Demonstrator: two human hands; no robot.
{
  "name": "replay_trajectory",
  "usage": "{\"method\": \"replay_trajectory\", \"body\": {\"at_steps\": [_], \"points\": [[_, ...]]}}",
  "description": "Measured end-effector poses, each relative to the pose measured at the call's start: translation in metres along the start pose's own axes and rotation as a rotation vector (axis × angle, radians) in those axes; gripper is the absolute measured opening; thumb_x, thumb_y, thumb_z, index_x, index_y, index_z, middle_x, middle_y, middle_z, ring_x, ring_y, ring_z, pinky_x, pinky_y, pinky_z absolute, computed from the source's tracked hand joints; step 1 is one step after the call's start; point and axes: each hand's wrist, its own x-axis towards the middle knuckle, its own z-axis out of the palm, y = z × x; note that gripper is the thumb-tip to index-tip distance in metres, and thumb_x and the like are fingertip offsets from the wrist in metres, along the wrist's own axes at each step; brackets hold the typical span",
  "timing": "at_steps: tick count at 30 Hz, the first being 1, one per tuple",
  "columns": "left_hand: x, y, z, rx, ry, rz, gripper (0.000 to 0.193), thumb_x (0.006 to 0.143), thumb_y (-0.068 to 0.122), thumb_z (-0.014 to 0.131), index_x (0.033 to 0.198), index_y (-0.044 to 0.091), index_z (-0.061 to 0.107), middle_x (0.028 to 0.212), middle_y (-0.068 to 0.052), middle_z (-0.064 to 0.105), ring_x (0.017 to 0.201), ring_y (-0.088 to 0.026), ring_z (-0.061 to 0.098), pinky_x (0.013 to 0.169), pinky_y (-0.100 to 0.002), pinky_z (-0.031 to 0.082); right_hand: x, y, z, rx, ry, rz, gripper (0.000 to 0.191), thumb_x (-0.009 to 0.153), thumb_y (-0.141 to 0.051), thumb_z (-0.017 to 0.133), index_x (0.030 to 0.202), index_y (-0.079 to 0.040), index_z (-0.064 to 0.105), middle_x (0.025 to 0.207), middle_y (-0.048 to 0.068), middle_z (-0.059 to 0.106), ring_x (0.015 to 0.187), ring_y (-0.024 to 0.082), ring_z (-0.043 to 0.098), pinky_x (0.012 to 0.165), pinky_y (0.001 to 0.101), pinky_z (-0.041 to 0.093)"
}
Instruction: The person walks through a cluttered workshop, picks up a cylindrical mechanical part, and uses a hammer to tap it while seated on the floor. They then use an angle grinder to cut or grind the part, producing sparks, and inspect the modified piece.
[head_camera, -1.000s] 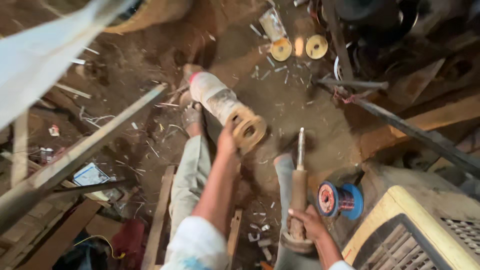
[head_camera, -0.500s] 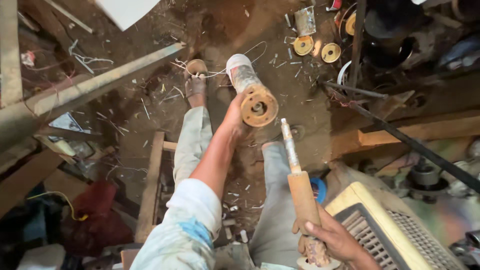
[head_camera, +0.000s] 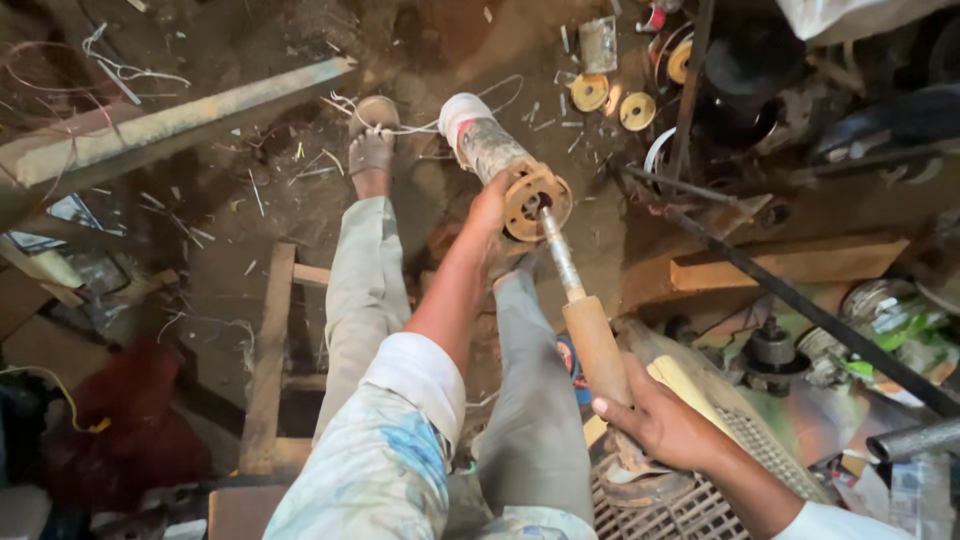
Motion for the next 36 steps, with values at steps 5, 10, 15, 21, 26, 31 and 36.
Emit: {"method": "replay_trajectory", "body": {"at_steps": [5,10,15,21,26,31,36], "points": [[-0.019,0.009,0.019,0.114,0.116,-0.124,0.061,0.087,0.062,0.051,0.127,0.018,0.064,0.108,-0.015,0.073,0.083,-0.036,0.072,0.077,-0.059,0.057,0.002,-0.015,-0.017,-0.188,0.001,0.189,0.092,0.092,-0.043,0.064,0.159,-0.011,0.01,0.106,0.029,0.074,0.098,0.039,0.076,0.092,0.0438,0.056],[-0.023,0.016,0.033,0.126,0.11,-0.143,0.062,0.086,0.062,0.051,0.125,0.016,0.066,0.109,-0.018,0.073,0.086,-0.038,0.073,0.077,-0.06,0.059,0.005,-0.018,-0.032,-0.373,0.132,-0.14,0.097,0.089,-0.039,0.067,0.154,0.003,0.008,0.11,0.039,0.065,0.104,0.048,0.067,0.091,0.0508,0.052],[-0.015,0.018,0.038,0.147,0.119,-0.145,0.059,0.087,0.063,0.053,0.126,0.019,0.066,0.114,-0.013,0.072,0.092,-0.037,0.072,0.08,-0.06,0.059,0.004,-0.036,-0.048,-0.537,0.047,0.133,0.099,0.09,-0.043,0.064,0.158,-0.001,0.004,0.107,0.036,0.068,0.104,0.047,0.068,0.094,0.0503,0.053],[-0.016,0.02,0.037,0.123,0.105,-0.145,0.059,0.087,0.063,0.053,0.125,0.02,0.066,0.117,-0.012,0.072,0.096,-0.037,0.072,0.081,-0.061,0.059,-0.004,-0.065,-0.075,-0.61,-0.03,0.2,0.102,0.089,-0.046,0.064,0.162,-0.006,0.005,0.113,0.032,0.069,0.108,0.044,0.068,0.096,0.0475,0.054],[-0.015,0.019,0.04,0.126,0.104,-0.119,0.059,0.085,0.062,0.057,0.123,0.018,0.067,0.114,-0.013,0.073,0.093,-0.036,0.072,0.08,-0.06,0.058,-0.003,-0.056,-0.099,-0.284,-0.108,0.118,0.076,0.089,-0.044,0.066,0.149,-0.009,0.035,0.125,0.021,0.068,0.114,0.03,0.065,0.099,0.0428,0.052],[-0.011,0.009,0.035,0.107,0.101,-0.131,0.056,0.084,0.059,0.06,0.118,0.017,0.071,0.105,-0.011,0.075,0.085,-0.032,0.073,0.075,-0.058,0.059,-0.003,-0.025,-0.098,0.756,-0.131,0.26,0.062,0.09,-0.031,0.059,0.144,0.0,0.051,0.124,0.021,0.069,0.103,0.027,0.071,0.089,0.0388,0.057],[-0.013,0.006,0.034,0.076,0.079,-0.125,0.052,0.086,0.058,0.059,0.114,0.017,0.072,0.097,-0.01,0.076,0.078,-0.029,0.073,0.068,-0.054,0.06,-0.01,-0.013,-0.084,1.209,-0.31,0.238,0.05,0.096,-0.039,0.059,0.124,0.002,0.057,0.09,0.021,0.07,0.064,0.029,0.071,0.055,0.0407,0.059]]}}
